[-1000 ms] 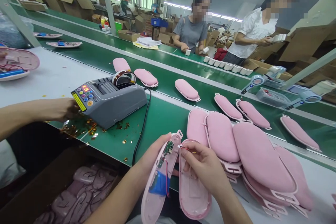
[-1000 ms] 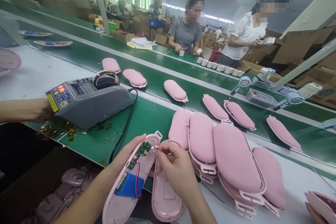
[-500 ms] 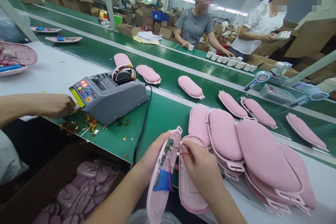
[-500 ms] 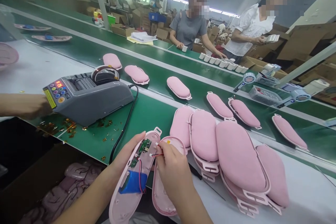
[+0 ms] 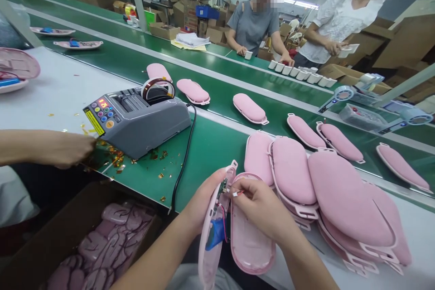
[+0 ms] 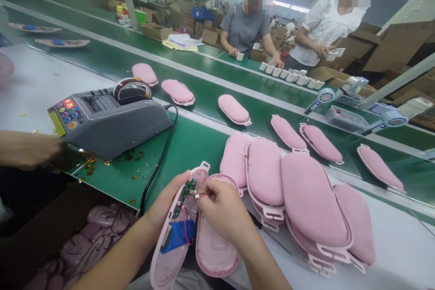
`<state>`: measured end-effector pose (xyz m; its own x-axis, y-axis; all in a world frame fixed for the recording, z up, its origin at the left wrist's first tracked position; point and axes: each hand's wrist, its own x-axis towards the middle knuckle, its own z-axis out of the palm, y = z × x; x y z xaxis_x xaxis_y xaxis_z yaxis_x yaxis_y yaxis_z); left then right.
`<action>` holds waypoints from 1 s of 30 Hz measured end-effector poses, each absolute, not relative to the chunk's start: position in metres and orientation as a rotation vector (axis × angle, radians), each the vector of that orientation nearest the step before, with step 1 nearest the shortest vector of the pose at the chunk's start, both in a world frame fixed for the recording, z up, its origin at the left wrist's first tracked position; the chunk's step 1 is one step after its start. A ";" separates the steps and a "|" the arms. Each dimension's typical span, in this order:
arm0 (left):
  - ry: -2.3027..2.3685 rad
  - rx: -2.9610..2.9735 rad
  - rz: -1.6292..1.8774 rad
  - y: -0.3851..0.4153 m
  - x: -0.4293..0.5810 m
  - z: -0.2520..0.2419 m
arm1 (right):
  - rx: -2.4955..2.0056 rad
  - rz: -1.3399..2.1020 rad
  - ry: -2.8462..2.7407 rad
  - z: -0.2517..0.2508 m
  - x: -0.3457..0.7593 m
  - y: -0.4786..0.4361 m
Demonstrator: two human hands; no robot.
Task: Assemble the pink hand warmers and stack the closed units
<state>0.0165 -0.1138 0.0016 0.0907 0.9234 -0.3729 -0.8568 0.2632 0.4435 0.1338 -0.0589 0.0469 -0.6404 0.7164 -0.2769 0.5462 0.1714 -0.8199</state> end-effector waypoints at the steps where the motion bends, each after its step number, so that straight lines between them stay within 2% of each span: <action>1: 0.668 0.122 1.330 -0.114 0.016 0.001 | -1.239 1.474 -2.272 0.047 0.134 -0.058; 10: 0.787 0.267 1.398 -0.117 0.018 0.012 | -1.213 1.390 -2.369 0.049 0.131 -0.057; 16: 0.764 0.173 1.266 -0.114 0.018 0.012 | -1.255 1.544 -2.206 0.051 0.139 -0.058; 22: 0.575 0.180 1.197 -0.111 0.015 0.008 | -1.081 1.674 -2.035 0.052 0.153 -0.058; 28: 0.619 0.325 1.205 -0.111 0.014 0.008 | -0.975 1.256 -2.328 0.058 0.147 -0.062; 30: 0.635 0.349 1.197 -0.111 0.014 0.008 | -0.947 1.287 -2.357 0.061 0.145 -0.063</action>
<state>0.0139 -0.1112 0.0078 0.2225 0.9368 -0.2699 -0.7492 0.3415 0.5676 0.1454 -0.0631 0.0607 -0.7405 0.6699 -0.0543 0.4081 0.3839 -0.8283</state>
